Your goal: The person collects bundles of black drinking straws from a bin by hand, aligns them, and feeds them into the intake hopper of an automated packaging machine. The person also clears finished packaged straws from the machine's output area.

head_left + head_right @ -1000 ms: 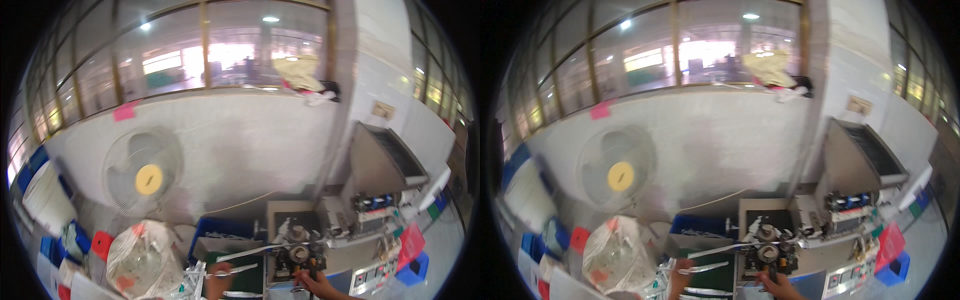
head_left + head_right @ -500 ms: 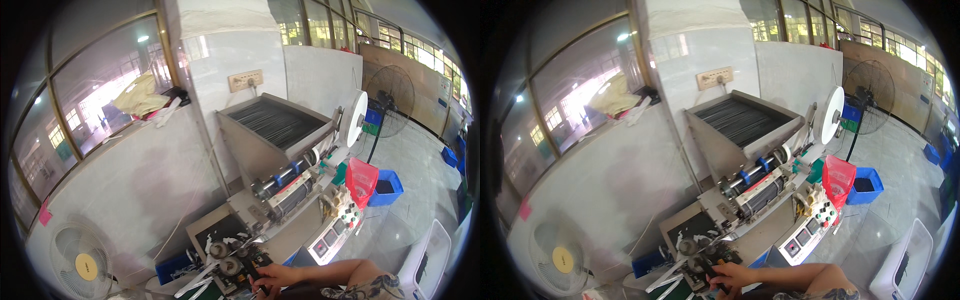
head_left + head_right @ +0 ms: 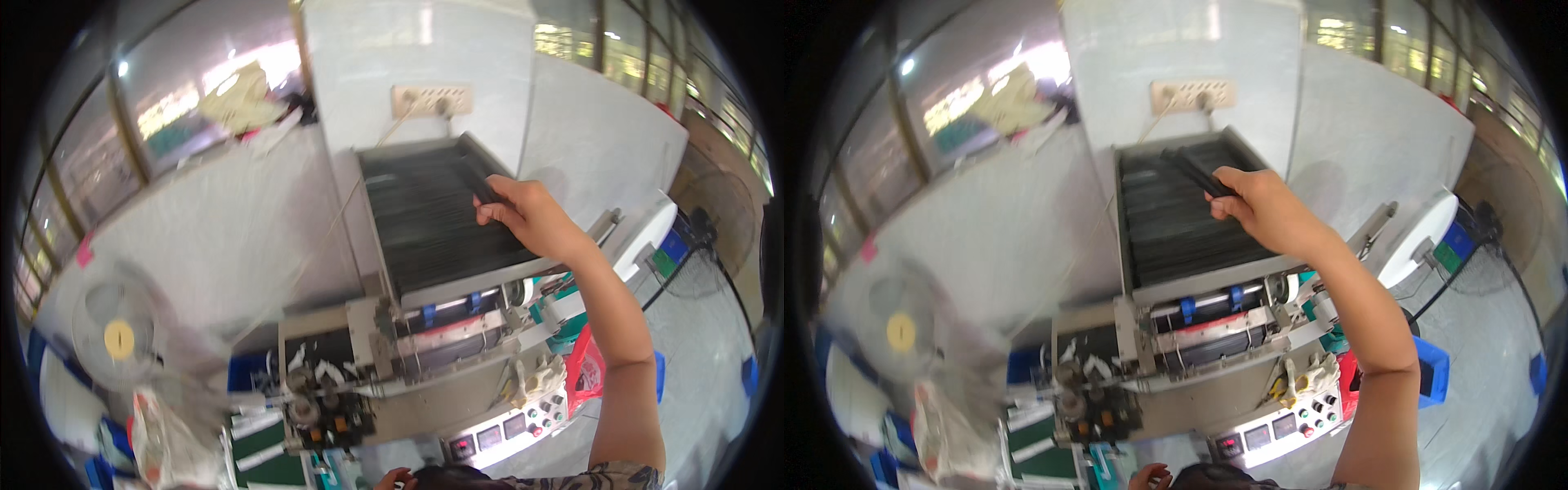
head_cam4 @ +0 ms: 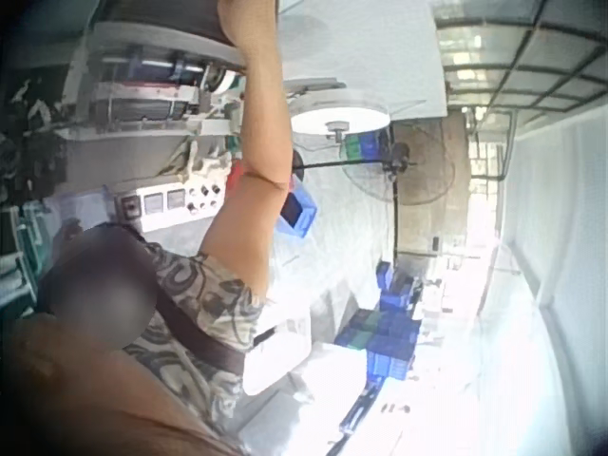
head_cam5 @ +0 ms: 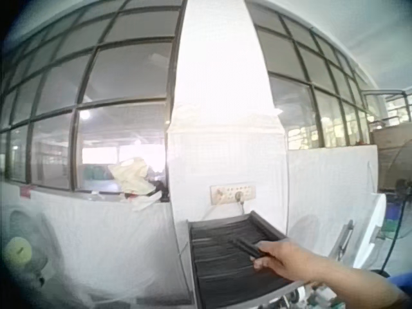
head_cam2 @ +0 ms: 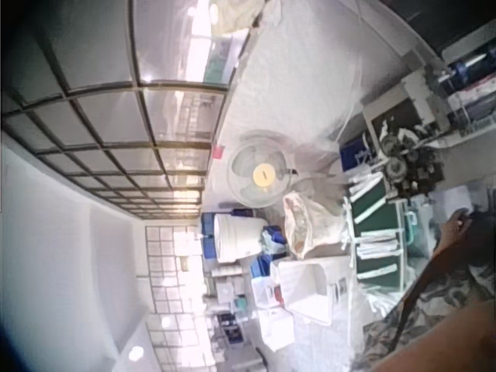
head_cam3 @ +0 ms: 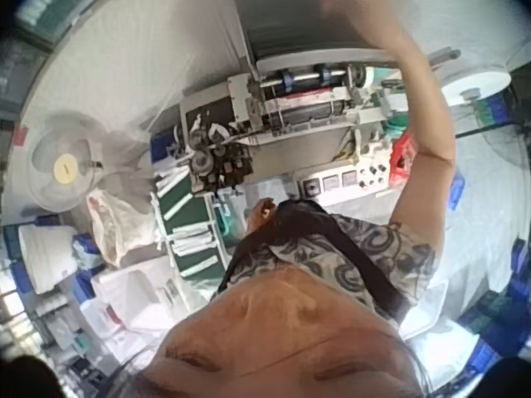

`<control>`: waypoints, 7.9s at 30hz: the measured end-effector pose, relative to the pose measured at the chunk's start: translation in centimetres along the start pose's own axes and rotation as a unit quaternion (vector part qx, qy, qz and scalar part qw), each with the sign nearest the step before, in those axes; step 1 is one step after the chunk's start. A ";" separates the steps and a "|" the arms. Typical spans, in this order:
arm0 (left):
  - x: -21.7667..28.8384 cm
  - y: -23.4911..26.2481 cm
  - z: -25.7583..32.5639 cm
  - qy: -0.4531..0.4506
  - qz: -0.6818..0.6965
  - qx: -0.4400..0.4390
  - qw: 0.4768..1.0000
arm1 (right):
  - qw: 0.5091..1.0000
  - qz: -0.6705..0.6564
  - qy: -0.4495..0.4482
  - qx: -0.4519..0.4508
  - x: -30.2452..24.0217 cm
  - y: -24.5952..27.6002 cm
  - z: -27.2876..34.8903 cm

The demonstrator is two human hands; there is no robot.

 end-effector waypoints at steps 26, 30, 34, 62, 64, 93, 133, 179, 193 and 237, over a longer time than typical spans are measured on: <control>-3.3 -15.7 27.5 0.248 -0.098 0.211 0.940 | 0.984 -0.027 -0.017 -0.175 4.8 -2.7 3.9; -2.3 -20.1 30.0 0.238 -0.082 0.243 0.937 | 0.969 0.171 0.176 0.002 3.2 -2.7 5.4; -0.7 -24.4 31.2 0.315 -0.047 0.234 0.919 | 0.969 -0.044 0.235 0.062 -3.7 -4.4 11.1; 13.0 -65.8 46.4 0.494 0.248 0.708 0.441 | 0.426 -0.180 0.511 -0.724 -13.4 -16.6 70.2; 11.9 -68.7 49.0 0.512 0.277 0.685 0.438 | 0.381 -0.150 0.539 -0.736 -14.6 -11.9 74.6; -28.4 -104.2 58.9 -0.266 0.454 0.542 -0.655 | -0.253 0.003 0.841 -0.479 -20.4 -15.8 155.4; -36.3 -105.6 54.3 -0.215 0.423 0.526 -0.706 | -0.322 0.159 0.919 -0.163 -12.8 -17.6 168.2; -18.3 -90.5 62.0 -0.012 0.242 0.752 -0.613 | -0.291 0.226 0.598 -0.711 -26.7 -10.9 149.9; -36.7 -106.8 61.2 -0.008 0.454 0.792 -0.409 | -0.069 0.267 0.475 -0.835 -24.3 -29.5 160.3; -30.0 -102.8 63.4 -0.054 0.601 0.743 -0.291 | 0.157 0.217 0.356 -0.895 -23.5 -24.6 152.8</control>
Point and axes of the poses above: each hand's wrist, its own z-axis away from the middle knuckle, its own y-axis out of the back of the hand, x = y × z, the point moved 2 cm from there along -z, towards the middle knuckle, and after that the axes turned 4 degrees about y, right-handed, at the moved point
